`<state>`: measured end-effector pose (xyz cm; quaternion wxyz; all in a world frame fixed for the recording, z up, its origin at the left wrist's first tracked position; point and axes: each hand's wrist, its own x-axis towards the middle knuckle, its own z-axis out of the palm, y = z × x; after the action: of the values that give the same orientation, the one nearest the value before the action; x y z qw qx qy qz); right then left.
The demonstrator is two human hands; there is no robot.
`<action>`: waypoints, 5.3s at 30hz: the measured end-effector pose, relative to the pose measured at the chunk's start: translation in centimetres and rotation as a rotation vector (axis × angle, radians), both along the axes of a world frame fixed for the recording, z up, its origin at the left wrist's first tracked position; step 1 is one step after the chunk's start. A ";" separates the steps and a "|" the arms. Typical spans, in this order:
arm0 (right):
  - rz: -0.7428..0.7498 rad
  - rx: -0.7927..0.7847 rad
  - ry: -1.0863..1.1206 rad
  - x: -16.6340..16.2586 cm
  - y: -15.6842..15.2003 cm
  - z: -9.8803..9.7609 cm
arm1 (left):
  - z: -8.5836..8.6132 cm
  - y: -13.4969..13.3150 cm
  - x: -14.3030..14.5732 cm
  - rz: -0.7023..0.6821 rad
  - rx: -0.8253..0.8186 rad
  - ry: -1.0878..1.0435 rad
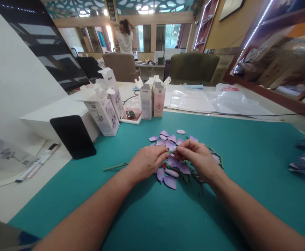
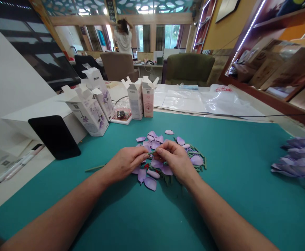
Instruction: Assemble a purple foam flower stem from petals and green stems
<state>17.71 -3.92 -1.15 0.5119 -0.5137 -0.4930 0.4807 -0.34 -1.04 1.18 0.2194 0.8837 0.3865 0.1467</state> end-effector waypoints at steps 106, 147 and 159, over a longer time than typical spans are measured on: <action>0.022 0.080 -0.029 -1.5 -0.5 -0.2 | -0.4 -0.3 0.2 -0.027 0.044 -0.020; 0.313 0.015 -1.196 4.2 0.2 1.5 | 1.0 0.8 0.4 0.033 -0.755 -0.338; 0.254 0.169 -1.366 3.2 0.4 0.2 | 0.2 1.6 0.6 -0.012 -0.859 -0.451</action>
<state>20.91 -3.47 -0.90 0.0657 -0.5977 -0.7963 0.0663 0.28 0.53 1.34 0.6436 0.6615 0.3500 0.1604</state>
